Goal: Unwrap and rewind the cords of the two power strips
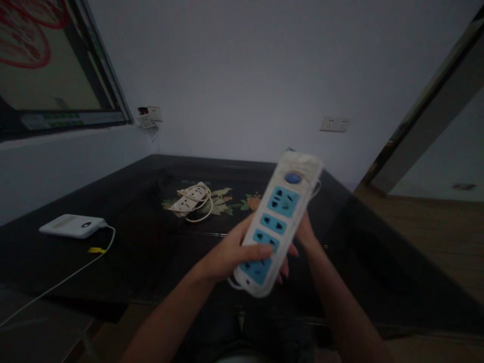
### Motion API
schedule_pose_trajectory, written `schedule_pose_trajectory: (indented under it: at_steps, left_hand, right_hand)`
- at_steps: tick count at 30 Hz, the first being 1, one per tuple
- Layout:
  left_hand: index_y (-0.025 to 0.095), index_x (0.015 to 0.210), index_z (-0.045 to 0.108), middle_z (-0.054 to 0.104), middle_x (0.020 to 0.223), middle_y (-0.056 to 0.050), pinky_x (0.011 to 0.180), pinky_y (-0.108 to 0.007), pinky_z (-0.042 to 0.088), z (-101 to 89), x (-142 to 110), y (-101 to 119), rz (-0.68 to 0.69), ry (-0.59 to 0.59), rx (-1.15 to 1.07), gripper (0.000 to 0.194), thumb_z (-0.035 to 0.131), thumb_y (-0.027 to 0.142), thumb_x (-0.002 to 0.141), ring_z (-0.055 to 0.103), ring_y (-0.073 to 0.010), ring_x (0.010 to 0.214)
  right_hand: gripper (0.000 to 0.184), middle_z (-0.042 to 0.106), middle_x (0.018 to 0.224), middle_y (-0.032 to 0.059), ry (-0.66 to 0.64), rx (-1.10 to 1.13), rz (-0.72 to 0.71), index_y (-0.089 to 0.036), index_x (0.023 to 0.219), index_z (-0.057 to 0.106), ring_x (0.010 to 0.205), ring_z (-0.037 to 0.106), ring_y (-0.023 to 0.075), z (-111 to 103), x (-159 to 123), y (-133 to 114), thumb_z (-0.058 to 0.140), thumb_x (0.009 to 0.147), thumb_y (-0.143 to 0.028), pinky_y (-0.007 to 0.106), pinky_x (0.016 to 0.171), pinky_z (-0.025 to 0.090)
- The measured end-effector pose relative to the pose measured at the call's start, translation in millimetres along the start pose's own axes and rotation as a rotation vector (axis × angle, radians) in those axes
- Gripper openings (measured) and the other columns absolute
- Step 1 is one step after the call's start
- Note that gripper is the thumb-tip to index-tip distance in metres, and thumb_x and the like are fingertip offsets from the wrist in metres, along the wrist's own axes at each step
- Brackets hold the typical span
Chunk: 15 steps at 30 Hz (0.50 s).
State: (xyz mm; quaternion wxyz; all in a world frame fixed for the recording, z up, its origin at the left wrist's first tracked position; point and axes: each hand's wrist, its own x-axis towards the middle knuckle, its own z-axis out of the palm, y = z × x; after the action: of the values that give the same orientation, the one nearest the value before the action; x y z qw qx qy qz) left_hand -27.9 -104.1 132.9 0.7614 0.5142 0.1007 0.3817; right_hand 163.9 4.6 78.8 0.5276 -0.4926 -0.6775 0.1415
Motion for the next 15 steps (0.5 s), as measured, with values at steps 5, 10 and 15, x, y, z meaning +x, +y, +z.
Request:
schedule_pose_trajectory:
  at_steps: [5, 10, 15]
  left_hand:
    - [0.009, 0.1, 0.06, 0.068, 0.094, -0.013, 0.054, -0.026, 0.056, -55.7, 37, 29, 0.226, 0.228, 0.001, 0.037, 0.07, 0.03, 0.071, 0.063, -0.0167, 0.067]
    - [0.012, 0.108, 0.056, 0.07, 0.101, -0.013, 0.059, -0.029, 0.058, -107.7, 42, 5, 0.181, 0.496, 0.023, 0.034, 0.065, 0.022, 0.077, 0.066, -0.0187, 0.072]
    - [0.015, 0.112, 0.053, 0.07, 0.103, -0.013, 0.067, -0.034, 0.059, -124.4, 37, -14, 0.103, 0.513, 0.095, 0.043, 0.071, 0.018, 0.073, 0.069, -0.0232, 0.081]
  right_hand:
    - [0.03, 0.07, 0.083, 0.0093, 0.109, -0.141, -0.059, -0.016, 0.082, 0.069, 0.079, 0.061, 0.0227, -33, 50, 10, 0.054, 0.083, -0.042, 0.035, 0.078, 0.044]
    - [0.026, 0.07, 0.084, 0.0084, 0.067, -0.184, -0.138, -0.017, 0.08, 0.069, 0.081, 0.062, 0.0212, -32, 34, 19, 0.056, 0.083, -0.039, 0.032, 0.077, 0.045]
    - [0.025, 0.07, 0.088, 0.0095, 0.002, -0.197, -0.144, -0.018, 0.085, 0.07, 0.085, 0.063, 0.022, -11, 6, 34, 0.051, 0.087, -0.035, 0.035, 0.08, 0.046]
